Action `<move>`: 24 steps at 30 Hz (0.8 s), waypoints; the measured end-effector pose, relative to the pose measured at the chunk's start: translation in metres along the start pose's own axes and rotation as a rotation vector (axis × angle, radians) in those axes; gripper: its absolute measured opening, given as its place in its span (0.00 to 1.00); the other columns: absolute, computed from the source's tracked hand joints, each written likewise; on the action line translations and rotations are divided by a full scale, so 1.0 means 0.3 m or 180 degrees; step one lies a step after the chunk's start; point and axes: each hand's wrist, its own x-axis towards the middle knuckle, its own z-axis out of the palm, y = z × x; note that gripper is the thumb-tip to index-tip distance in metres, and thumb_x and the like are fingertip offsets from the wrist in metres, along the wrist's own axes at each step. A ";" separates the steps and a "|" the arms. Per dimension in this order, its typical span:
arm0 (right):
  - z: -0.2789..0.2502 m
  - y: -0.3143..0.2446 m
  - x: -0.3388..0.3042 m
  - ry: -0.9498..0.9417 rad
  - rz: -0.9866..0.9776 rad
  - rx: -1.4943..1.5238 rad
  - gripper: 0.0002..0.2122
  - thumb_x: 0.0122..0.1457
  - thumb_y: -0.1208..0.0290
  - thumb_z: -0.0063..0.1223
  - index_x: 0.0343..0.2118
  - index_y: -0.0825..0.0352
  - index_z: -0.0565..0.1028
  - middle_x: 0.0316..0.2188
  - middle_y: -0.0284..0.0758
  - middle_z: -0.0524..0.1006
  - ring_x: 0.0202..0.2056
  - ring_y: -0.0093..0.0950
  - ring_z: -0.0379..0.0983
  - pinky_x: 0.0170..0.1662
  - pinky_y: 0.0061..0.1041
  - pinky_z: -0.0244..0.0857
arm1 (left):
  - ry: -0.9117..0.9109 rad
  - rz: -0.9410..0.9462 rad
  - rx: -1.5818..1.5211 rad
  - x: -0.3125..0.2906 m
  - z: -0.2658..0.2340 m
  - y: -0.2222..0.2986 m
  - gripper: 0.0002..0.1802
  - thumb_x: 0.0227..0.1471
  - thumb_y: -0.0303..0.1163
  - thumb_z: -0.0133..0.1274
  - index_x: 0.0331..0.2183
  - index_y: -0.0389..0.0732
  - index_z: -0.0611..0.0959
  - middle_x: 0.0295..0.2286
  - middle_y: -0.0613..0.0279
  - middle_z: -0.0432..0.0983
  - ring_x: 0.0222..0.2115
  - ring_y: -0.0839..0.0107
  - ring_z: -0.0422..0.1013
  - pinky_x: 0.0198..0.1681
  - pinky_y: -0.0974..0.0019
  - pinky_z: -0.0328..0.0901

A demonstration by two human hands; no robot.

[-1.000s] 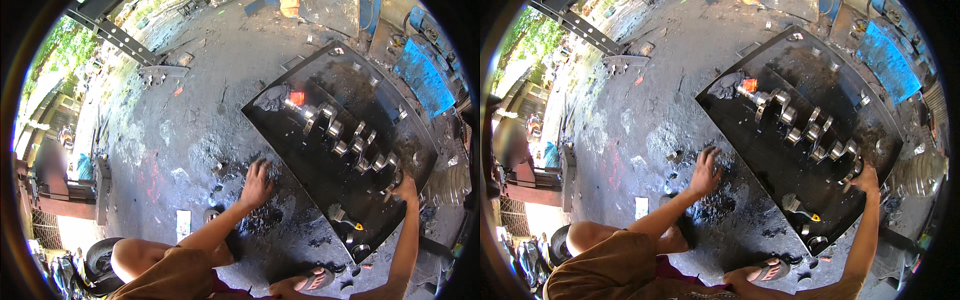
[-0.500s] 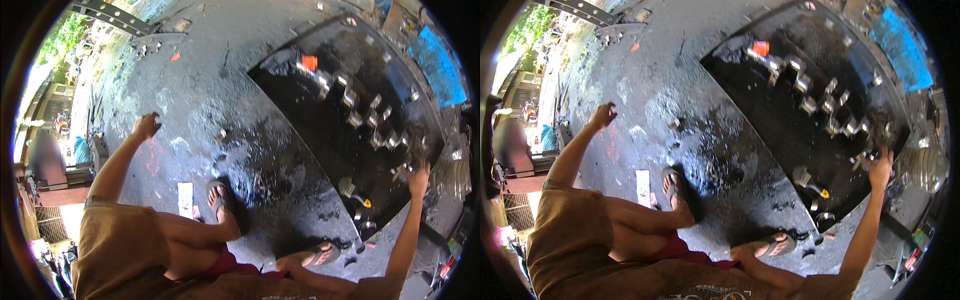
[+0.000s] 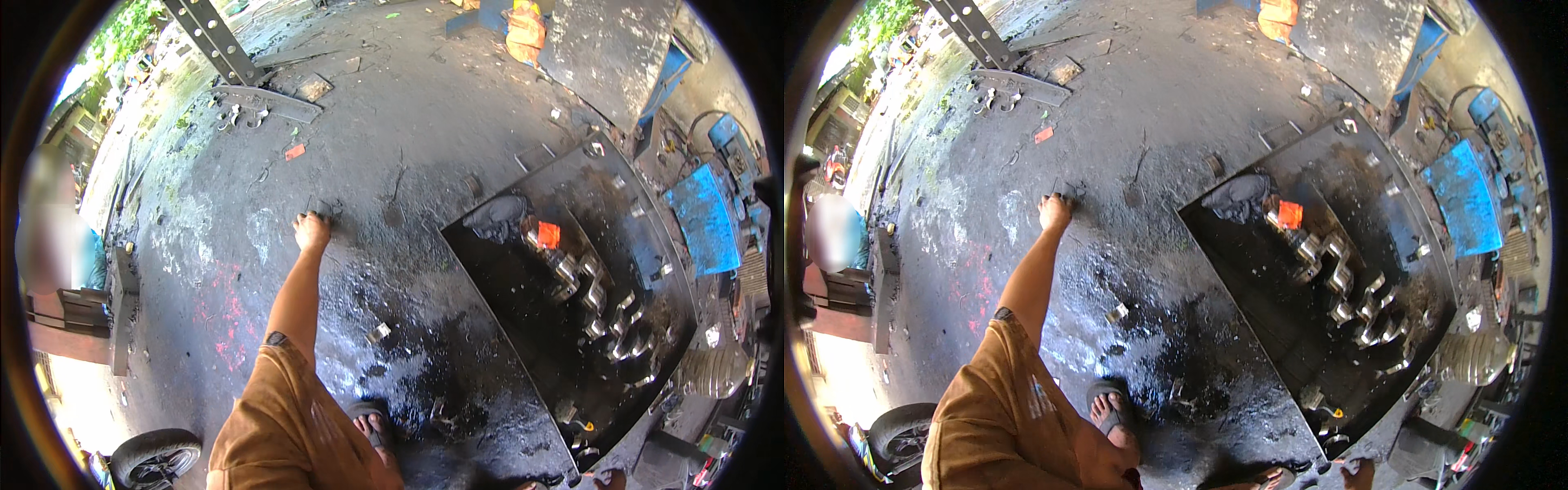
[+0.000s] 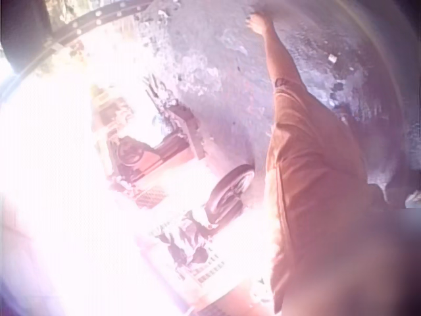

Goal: The person scrubs a crankshaft on a metal tray using a yellow-handled brush and a dark cloth, rotating the crankshaft to clean multiple sides. The person repeatedly wipes and scrubs the crankshaft, then lifts it from the tray.

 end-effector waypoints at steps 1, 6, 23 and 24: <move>0.002 -0.012 -0.010 -0.0030 0.0062 0.0025 0.18 0.49 0.58 0.70 0.39 0.61 0.78 0.35 0.41 0.78 0.39 0.37 0.75 0.44 0.41 0.68 | -0.0037 -0.0099 0.0180 0.008 0.008 0.019 0.26 0.54 0.48 0.57 0.47 0.39 0.80 0.50 0.50 0.70 0.57 0.50 0.62 0.56 0.49 0.64; 0.021 -0.089 0.063 0.0166 -0.0111 0.0530 0.15 0.50 0.67 0.69 0.40 0.62 0.78 0.32 0.34 0.78 0.35 0.27 0.75 0.35 0.29 0.71 | -0.0029 -0.0399 -0.0143 0.041 0.018 0.020 0.19 0.51 0.42 0.59 0.40 0.39 0.84 0.49 0.53 0.72 0.55 0.51 0.64 0.54 0.48 0.65; 0.033 -0.071 0.103 0.0172 0.0038 0.0643 0.14 0.54 0.66 0.66 0.41 0.64 0.77 0.32 0.36 0.78 0.35 0.31 0.76 0.37 0.30 0.72 | -0.0728 0.1627 0.0546 0.154 -0.074 -0.058 0.38 0.45 0.40 0.67 0.58 0.54 0.71 0.57 0.64 0.66 0.60 0.52 0.59 0.58 0.46 0.61; 0.030 -0.072 0.087 0.0118 -0.0010 0.0403 0.14 0.54 0.67 0.66 0.41 0.64 0.77 0.32 0.36 0.78 0.34 0.30 0.76 0.36 0.30 0.72 | -0.0725 0.1661 0.0628 0.163 -0.074 -0.065 0.36 0.45 0.40 0.67 0.56 0.53 0.73 0.56 0.64 0.67 0.60 0.53 0.59 0.57 0.46 0.62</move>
